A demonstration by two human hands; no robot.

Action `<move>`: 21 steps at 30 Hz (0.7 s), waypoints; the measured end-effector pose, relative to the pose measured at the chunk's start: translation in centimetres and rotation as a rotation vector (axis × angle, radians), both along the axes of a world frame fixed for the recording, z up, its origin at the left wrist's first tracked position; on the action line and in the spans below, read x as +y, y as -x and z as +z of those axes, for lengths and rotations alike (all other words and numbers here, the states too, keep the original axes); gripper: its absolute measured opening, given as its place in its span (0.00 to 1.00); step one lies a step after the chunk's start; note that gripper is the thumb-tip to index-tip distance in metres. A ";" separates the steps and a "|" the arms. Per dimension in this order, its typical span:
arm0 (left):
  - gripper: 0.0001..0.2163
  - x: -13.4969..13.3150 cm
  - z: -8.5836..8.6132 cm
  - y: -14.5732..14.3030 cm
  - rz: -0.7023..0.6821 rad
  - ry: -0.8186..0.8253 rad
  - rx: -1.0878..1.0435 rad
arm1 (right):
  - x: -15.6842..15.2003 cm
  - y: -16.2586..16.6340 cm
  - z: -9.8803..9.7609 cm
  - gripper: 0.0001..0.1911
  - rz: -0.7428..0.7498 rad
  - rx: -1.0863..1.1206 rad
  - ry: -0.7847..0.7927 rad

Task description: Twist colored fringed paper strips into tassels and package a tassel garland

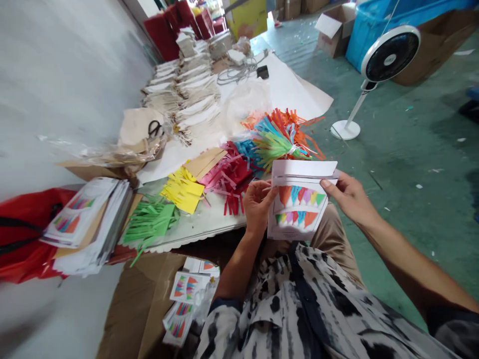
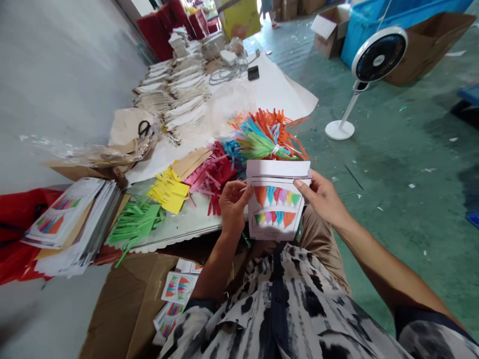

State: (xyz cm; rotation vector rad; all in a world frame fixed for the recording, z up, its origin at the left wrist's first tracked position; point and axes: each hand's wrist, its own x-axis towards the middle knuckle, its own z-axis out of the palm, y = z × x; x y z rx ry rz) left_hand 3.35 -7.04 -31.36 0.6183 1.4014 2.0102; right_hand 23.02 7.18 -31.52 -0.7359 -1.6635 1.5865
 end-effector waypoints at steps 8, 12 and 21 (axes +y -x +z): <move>0.23 -0.4 -2.1 -0.5 0.140 -0.014 -0.082 | -1.6 -0.3 -1.6 0.21 -0.221 0.085 -0.023; 0.22 -0.6 -2.2 -0.6 0.137 0.005 -0.058 | -2.3 0.2 -1.4 0.15 -0.331 0.065 -0.109; 0.21 -1.9 -1.5 0.0 0.105 -0.009 0.264 | -3.1 -1.0 0.0 0.22 -0.206 0.080 -0.108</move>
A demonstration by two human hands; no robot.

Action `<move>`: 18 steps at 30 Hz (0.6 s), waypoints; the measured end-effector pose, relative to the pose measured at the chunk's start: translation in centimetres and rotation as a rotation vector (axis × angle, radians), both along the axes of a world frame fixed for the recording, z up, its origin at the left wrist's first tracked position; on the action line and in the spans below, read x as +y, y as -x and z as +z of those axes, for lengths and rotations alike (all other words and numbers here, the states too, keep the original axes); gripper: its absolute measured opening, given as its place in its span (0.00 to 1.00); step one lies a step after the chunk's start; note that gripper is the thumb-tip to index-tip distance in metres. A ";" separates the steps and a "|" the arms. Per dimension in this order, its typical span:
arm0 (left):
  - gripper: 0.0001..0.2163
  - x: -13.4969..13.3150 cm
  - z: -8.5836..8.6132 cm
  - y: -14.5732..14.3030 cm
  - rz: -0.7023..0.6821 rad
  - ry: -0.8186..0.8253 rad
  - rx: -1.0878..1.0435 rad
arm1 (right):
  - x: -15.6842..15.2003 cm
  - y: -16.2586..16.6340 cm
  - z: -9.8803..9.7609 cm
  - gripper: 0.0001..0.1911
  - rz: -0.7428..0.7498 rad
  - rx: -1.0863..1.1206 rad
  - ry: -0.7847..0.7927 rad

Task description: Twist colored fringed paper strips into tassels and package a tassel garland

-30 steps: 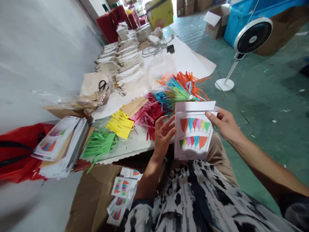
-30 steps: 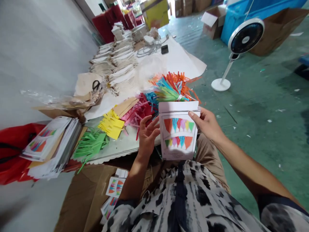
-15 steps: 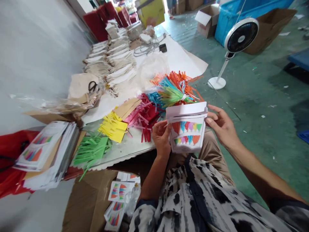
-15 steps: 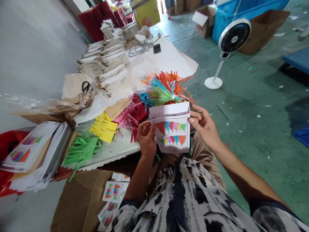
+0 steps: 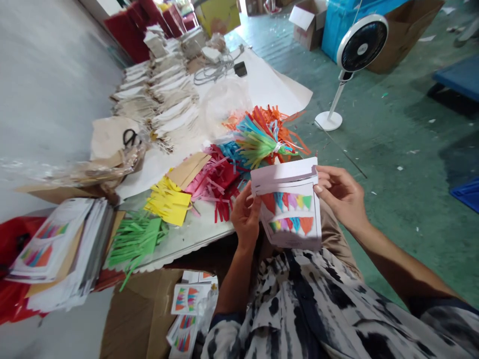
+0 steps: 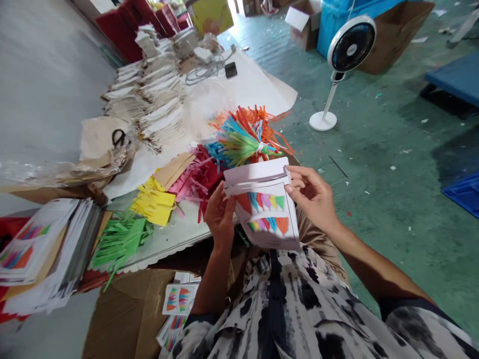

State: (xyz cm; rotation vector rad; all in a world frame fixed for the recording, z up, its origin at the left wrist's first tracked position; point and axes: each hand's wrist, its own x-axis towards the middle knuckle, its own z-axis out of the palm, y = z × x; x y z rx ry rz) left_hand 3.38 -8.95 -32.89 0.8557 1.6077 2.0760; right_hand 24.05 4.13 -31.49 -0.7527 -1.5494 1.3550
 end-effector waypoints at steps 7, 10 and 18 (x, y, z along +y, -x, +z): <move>0.15 -1.8 -0.7 2.1 -0.237 0.114 0.025 | 0.3 -2.0 0.3 0.16 0.171 -0.130 -0.073; 0.12 -3.1 -1.2 2.5 -0.306 0.200 0.042 | 0.2 -3.2 0.5 0.10 0.290 -0.279 -0.189; 0.15 -4.9 -1.2 1.9 -0.279 0.250 0.047 | -0.7 -4.9 0.6 0.05 0.390 -0.355 -0.286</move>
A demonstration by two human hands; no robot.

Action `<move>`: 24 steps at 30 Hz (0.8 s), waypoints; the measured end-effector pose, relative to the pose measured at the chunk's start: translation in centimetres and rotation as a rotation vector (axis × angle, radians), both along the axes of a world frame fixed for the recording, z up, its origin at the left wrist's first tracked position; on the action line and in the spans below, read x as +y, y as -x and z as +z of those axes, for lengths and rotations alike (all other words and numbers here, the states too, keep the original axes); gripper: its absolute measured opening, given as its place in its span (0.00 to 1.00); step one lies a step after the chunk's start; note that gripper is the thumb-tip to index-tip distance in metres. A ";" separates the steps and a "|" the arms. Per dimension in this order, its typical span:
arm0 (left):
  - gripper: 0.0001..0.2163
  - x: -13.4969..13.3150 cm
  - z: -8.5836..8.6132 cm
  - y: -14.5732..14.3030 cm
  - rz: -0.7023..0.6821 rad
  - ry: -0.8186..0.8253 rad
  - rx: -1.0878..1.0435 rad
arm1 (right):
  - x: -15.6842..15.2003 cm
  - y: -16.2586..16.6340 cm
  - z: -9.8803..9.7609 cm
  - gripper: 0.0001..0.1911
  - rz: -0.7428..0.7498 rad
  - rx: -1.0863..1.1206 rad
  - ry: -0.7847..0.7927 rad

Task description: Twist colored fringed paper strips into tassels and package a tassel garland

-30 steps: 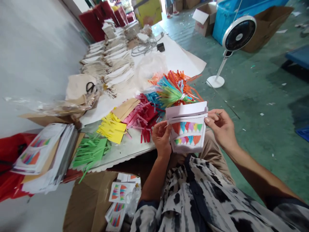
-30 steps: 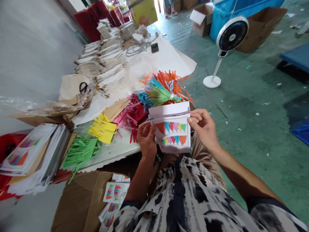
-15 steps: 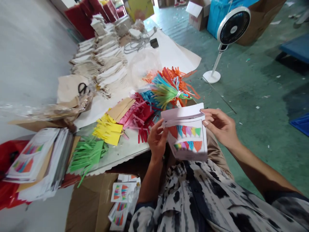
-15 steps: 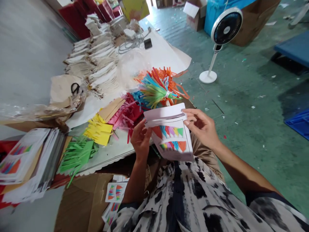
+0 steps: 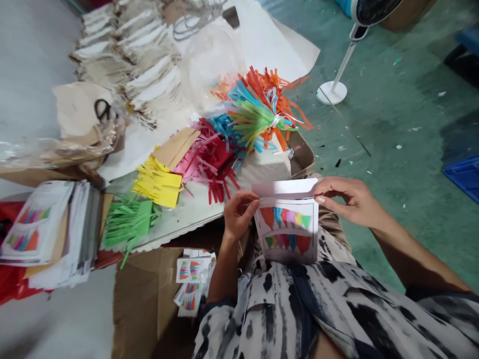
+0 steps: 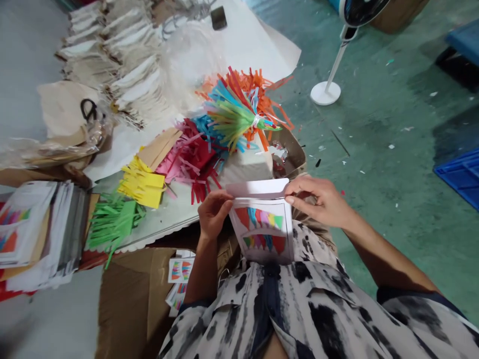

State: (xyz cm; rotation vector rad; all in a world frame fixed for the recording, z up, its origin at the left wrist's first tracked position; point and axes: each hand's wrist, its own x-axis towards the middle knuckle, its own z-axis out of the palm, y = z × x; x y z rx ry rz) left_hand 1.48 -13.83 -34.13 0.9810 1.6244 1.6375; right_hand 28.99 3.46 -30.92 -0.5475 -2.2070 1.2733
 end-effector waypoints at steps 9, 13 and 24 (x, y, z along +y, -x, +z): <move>0.12 -0.4 1.1 0.3 -0.052 -0.033 0.048 | 0.3 -0.4 -0.3 0.09 0.059 0.161 -0.092; 0.07 -0.4 1.5 1.1 -0.077 -0.065 0.171 | 0.5 -0.1 -0.7 0.12 0.067 0.189 -0.142; 0.12 1.7 -0.4 0.5 0.086 -0.134 -0.074 | 0.0 -0.1 -2.7 0.37 -0.124 0.157 0.190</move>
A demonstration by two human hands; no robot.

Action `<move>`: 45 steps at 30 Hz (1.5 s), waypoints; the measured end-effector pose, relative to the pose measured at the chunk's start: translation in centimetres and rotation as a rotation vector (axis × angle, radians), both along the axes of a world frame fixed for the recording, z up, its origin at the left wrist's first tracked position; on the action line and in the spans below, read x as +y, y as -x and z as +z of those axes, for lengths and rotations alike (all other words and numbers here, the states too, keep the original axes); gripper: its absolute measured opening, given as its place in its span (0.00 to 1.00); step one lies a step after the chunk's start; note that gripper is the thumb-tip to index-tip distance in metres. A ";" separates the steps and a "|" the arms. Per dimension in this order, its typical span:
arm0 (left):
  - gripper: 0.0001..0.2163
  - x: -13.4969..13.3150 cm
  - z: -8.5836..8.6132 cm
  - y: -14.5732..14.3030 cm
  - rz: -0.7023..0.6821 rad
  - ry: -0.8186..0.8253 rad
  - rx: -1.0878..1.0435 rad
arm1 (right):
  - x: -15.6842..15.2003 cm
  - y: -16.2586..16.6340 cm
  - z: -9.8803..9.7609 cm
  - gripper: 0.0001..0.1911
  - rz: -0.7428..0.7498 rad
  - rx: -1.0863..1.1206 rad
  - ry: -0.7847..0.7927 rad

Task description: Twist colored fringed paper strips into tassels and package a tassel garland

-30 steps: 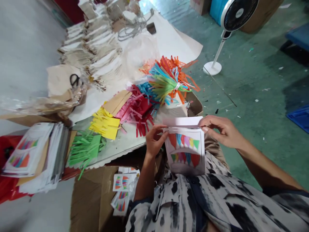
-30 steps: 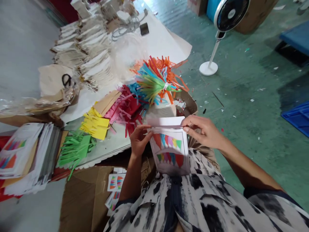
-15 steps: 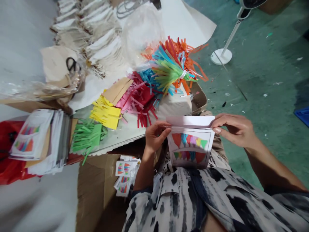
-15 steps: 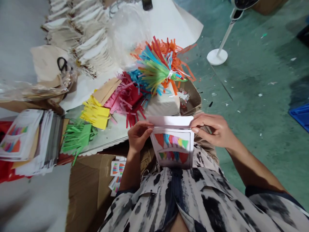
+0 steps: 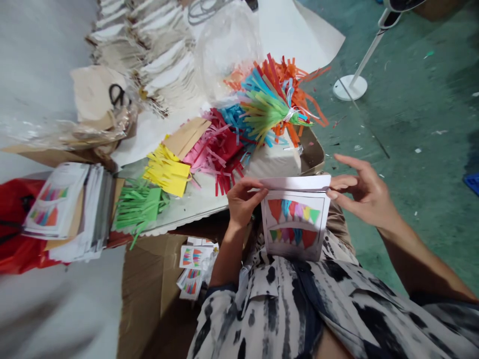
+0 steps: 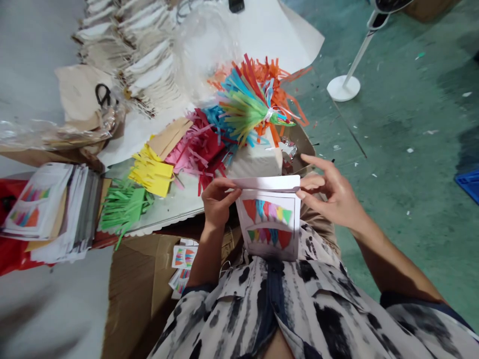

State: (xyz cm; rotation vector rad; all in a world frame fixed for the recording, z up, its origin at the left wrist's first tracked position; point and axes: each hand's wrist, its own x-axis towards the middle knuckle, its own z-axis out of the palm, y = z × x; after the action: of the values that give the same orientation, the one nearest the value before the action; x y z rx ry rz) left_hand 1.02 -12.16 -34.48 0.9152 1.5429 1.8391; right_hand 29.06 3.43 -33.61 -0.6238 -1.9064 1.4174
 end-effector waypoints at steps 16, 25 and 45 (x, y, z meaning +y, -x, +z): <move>0.08 -0.5 0.8 0.0 -0.158 0.153 0.147 | 0.2 -0.1 -0.2 0.09 0.005 -0.041 -0.069; 0.14 1.6 1.4 2.3 -0.487 0.118 0.166 | 2.3 1.0 -0.1 0.25 0.225 -0.086 -0.165; 0.07 2.8 0.9 0.0 -0.470 0.161 -0.065 | 2.3 1.1 -0.8 0.21 0.276 -0.036 -0.229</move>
State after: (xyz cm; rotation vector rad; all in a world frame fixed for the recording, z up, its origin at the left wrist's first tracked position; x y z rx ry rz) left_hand 1.00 -9.40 -33.60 1.0262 1.2798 1.3777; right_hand 28.00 5.72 -34.37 -0.2872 -2.2091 1.3297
